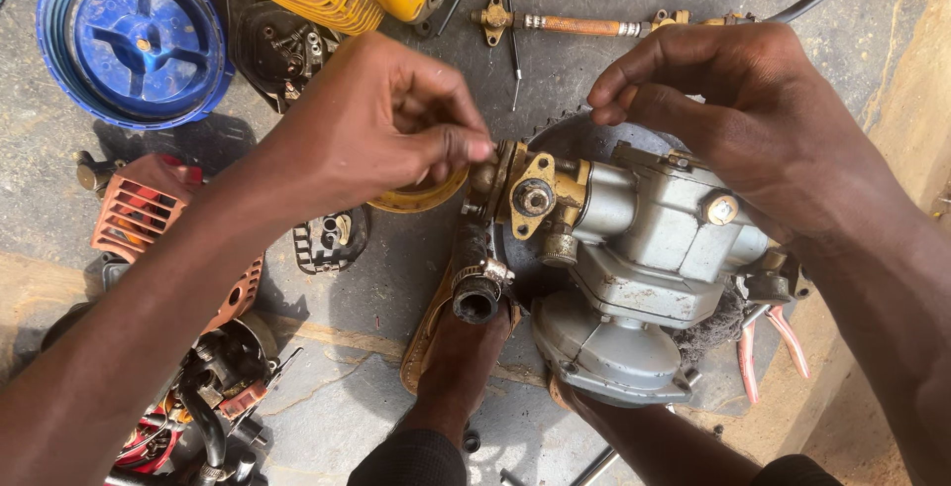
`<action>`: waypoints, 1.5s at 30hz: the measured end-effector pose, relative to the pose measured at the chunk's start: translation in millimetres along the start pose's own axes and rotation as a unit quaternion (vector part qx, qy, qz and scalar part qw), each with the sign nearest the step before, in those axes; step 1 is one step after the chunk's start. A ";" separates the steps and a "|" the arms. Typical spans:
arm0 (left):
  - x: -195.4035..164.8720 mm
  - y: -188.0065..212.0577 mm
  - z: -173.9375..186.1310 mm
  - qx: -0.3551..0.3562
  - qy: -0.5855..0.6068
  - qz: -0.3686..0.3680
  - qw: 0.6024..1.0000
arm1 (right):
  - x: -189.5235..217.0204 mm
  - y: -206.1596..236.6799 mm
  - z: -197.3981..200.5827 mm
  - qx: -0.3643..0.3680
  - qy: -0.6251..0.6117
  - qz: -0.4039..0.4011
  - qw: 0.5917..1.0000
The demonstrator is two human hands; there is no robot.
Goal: The person assembles parts of a pressure washer pump by hand and using a T-handle wrench, fitting small metal components together and then tightening the main shaft.
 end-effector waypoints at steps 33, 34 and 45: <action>6.8 6.2 -2.5 -0.018 0.002 0.015 1.000 | 3.6 3.4 0.8 -0.005 -0.022 0.047 0.999; 8.1 4.8 -3.7 -0.016 0.002 0.024 1.000 | 2.5 3.2 0.8 -0.007 -0.008 0.038 0.999; 11.5 2.7 0.5 -0.025 -0.013 0.013 1.000 | 2.5 4.9 2.0 -0.009 -0.008 0.043 0.999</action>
Point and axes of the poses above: each hand's wrist, its own y-axis away from the middle knuckle, its own z-axis out of the back of the hand, x = y × z, the point moved 6 cm from there along -y, towards the middle knuckle, and after that the axes turned 2 degrees about z, right-handed, at the moved point
